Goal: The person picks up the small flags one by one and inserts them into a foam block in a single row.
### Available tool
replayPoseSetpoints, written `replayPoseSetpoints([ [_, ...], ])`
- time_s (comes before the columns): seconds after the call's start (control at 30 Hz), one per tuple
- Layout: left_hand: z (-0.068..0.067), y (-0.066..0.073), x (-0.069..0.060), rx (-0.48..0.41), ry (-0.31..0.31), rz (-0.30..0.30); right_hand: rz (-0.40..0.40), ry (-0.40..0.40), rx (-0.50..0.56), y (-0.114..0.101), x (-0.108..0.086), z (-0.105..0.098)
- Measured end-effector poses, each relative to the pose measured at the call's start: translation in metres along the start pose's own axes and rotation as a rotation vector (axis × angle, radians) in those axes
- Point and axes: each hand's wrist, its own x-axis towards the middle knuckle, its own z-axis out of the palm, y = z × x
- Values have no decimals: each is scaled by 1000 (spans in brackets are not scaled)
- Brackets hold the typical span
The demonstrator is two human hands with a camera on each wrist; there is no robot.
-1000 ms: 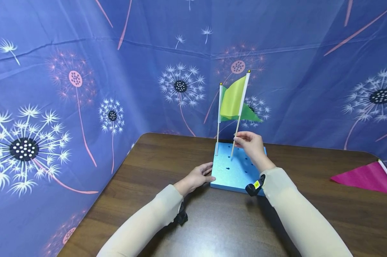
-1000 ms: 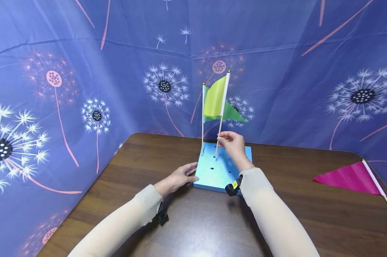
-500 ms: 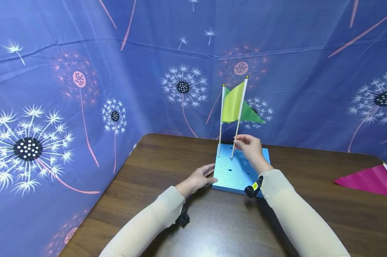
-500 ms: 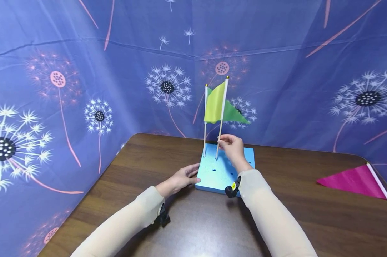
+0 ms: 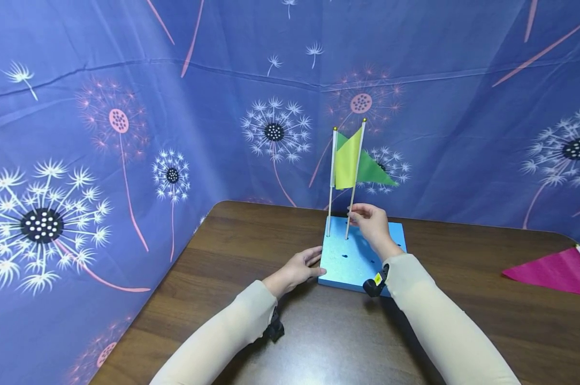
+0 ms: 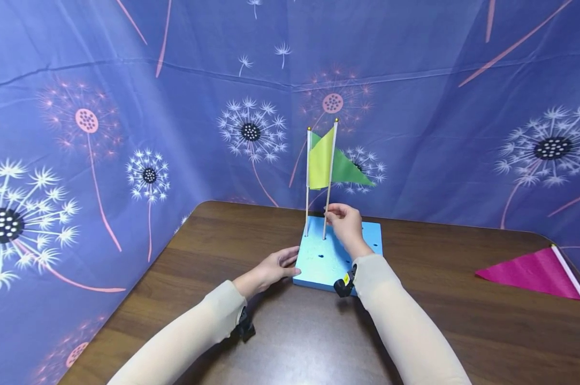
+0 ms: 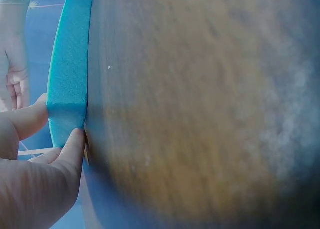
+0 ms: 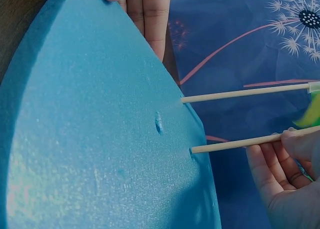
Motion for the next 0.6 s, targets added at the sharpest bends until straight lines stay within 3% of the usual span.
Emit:
replayPoseSetpoints([
  [0.6,-1,-1,2,1,-1,6,10,-19,19,1,3,1],
])
